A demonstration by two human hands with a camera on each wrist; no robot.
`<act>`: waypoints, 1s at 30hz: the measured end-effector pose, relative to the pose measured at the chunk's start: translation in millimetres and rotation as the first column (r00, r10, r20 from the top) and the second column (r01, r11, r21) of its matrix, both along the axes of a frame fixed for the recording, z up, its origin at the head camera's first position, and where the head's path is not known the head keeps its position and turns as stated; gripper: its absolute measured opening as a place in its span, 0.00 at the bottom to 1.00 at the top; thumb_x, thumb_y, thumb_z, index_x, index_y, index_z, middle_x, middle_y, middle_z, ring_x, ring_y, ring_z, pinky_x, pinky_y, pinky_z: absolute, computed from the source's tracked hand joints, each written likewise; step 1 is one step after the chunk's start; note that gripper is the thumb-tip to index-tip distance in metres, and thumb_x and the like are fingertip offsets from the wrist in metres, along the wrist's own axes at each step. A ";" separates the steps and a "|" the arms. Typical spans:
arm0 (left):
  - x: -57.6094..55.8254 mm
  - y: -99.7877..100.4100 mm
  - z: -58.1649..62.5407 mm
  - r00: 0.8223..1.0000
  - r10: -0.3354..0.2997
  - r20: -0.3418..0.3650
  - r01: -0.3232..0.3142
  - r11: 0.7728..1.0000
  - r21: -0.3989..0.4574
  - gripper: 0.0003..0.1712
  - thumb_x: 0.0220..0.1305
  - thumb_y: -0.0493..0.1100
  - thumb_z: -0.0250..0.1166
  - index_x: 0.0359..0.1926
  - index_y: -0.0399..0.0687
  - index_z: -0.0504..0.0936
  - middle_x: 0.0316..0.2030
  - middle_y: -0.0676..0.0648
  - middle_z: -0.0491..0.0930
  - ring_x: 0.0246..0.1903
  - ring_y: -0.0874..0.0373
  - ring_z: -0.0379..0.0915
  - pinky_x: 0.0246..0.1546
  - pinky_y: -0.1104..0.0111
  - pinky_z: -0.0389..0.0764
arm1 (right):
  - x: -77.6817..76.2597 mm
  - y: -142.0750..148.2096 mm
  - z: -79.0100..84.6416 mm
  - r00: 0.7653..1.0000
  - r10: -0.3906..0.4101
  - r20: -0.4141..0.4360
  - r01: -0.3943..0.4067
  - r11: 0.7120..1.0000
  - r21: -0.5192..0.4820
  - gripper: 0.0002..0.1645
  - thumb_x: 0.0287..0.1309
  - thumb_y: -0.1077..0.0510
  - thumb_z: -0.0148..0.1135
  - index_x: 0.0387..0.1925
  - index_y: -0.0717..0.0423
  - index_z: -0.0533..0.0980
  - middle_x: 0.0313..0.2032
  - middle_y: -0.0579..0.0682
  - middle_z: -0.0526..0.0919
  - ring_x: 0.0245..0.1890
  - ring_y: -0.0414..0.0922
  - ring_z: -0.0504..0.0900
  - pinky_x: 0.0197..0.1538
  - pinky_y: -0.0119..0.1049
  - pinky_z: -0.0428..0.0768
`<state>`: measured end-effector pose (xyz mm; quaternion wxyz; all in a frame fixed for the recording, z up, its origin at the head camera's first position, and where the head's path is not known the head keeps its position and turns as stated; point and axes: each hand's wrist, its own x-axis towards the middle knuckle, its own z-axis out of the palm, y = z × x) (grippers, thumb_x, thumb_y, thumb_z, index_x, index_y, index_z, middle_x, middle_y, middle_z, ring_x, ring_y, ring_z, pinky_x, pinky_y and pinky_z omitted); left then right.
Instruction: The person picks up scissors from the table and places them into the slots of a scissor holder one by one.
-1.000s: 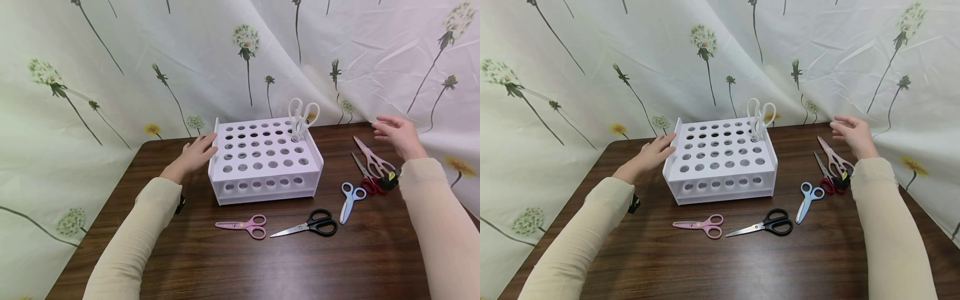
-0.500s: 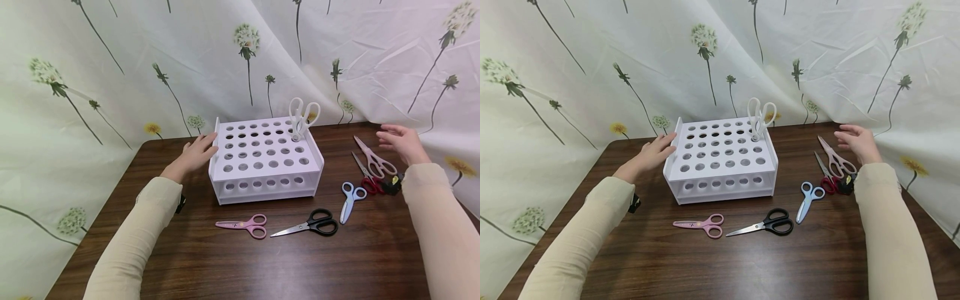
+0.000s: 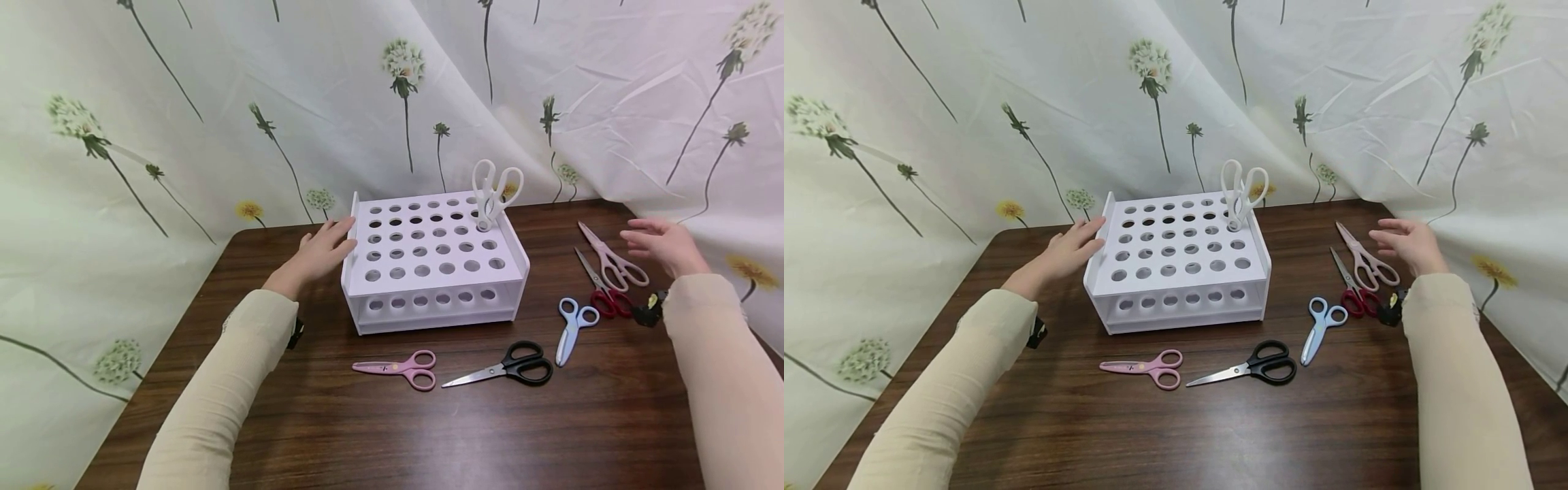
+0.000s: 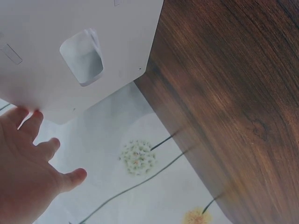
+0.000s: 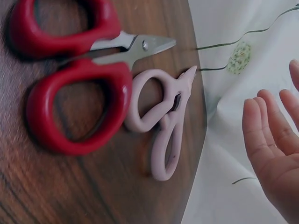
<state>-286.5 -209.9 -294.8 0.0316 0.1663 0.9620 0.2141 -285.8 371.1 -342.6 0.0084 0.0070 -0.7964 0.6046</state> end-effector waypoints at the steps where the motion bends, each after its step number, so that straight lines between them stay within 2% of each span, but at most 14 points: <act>1: 0.0 0.1 0.0 1.000 -0.001 -0.001 0.001 1.000 0.001 0.33 0.71 0.55 0.40 0.72 0.51 0.48 0.70 0.48 0.46 0.69 0.50 0.31 0.60 0.44 0.31 | 0.4 0.7 -0.7 1.000 -0.001 0.012 0.000 0.999 0.044 0.21 0.60 0.53 0.58 0.52 0.55 0.68 0.29 0.26 0.77 0.29 0.30 0.80 0.39 0.30 0.78; 4: 0.3 0.3 0.2 1.000 -0.003 -0.003 0.003 1.000 -0.005 0.33 0.71 0.56 0.40 0.72 0.51 0.47 0.70 0.48 0.46 0.69 0.50 0.31 0.60 0.44 0.31 | 0.7 3.1 -2.6 0.999 -0.016 0.048 0.008 0.987 0.159 0.40 0.59 0.47 0.58 0.62 0.68 0.58 0.29 0.22 0.73 0.29 0.28 0.78 0.39 0.29 0.78; 6: 0.2 0.2 0.5 1.000 -0.004 -0.001 0.004 1.000 -0.006 0.33 0.71 0.56 0.40 0.72 0.51 0.47 0.70 0.48 0.46 0.69 0.51 0.30 0.60 0.44 0.31 | 0.8 4.7 -3.9 0.998 -0.024 0.066 0.012 0.984 0.178 0.46 0.58 0.45 0.59 0.64 0.73 0.54 0.28 0.22 0.72 0.29 0.27 0.78 0.40 0.30 0.77; 8: 0.2 0.2 0.6 1.000 -0.002 0.002 0.002 1.000 -0.005 0.33 0.71 0.56 0.40 0.72 0.52 0.47 0.70 0.48 0.45 0.69 0.51 0.30 0.60 0.44 0.31 | 0.8 7.1 -5.4 0.996 -0.033 0.082 0.020 0.988 0.154 0.41 0.58 0.46 0.60 0.62 0.69 0.58 0.28 0.23 0.73 0.29 0.28 0.78 0.39 0.29 0.78; 11: -0.3 0.1 0.2 1.000 0.001 0.003 -0.001 1.000 0.000 0.33 0.71 0.55 0.40 0.72 0.52 0.47 0.70 0.48 0.45 0.69 0.51 0.30 0.60 0.44 0.31 | 1.8 10.6 -8.1 0.994 -0.037 0.104 0.026 0.995 0.100 0.24 0.58 0.51 0.60 0.52 0.56 0.68 0.27 0.25 0.75 0.28 0.30 0.79 0.38 0.28 0.78; 14: -0.3 0.4 -0.3 1.000 0.003 0.005 -0.003 1.000 0.001 0.33 0.71 0.55 0.40 0.72 0.52 0.47 0.70 0.48 0.45 0.69 0.51 0.30 0.60 0.44 0.32 | 3.4 14.5 -11.8 0.990 -0.051 0.132 0.039 0.995 0.094 0.14 0.58 0.52 0.61 0.44 0.48 0.69 0.26 0.26 0.75 0.28 0.31 0.79 0.37 0.28 0.78; 17: 0.3 0.6 -0.3 1.000 0.003 0.009 -0.003 1.000 0.002 0.33 0.71 0.55 0.40 0.72 0.52 0.47 0.70 0.48 0.45 0.69 0.51 0.30 0.60 0.44 0.31 | 4.4 17.8 -16.1 0.987 -0.052 0.151 0.033 0.991 0.128 0.25 0.58 0.51 0.61 0.54 0.58 0.68 0.26 0.25 0.74 0.28 0.31 0.78 0.37 0.30 0.78; 19: 0.6 0.6 -0.3 1.000 0.003 0.010 -0.003 1.000 0.001 0.33 0.71 0.56 0.40 0.72 0.52 0.46 0.70 0.48 0.45 0.69 0.51 0.30 0.60 0.44 0.31 | 4.5 19.6 -18.6 0.987 -0.052 0.154 0.025 0.985 0.171 0.38 0.59 0.50 0.59 0.61 0.71 0.59 0.26 0.25 0.72 0.29 0.30 0.78 0.38 0.30 0.78; 21: 0.2 0.2 -0.4 1.000 0.004 0.007 -0.004 1.000 -0.001 0.33 0.71 0.56 0.40 0.72 0.52 0.46 0.70 0.48 0.45 0.69 0.51 0.30 0.60 0.44 0.32 | 4.2 21.3 -21.2 0.986 -0.050 0.157 0.020 0.982 0.188 0.44 0.59 0.50 0.59 0.62 0.78 0.53 0.26 0.26 0.72 0.29 0.30 0.77 0.38 0.31 0.78; 30: 0.1 -1.0 0.8 1.000 -0.004 0.009 0.004 1.000 -0.001 0.34 0.71 0.58 0.39 0.72 0.52 0.46 0.70 0.48 0.45 0.69 0.50 0.30 0.61 0.45 0.32 | 5.0 25.2 -23.2 0.975 -0.073 0.210 0.012 0.961 0.276 0.44 0.58 0.50 0.60 0.61 0.79 0.54 0.29 0.35 0.73 0.29 0.30 0.75 0.39 0.33 0.79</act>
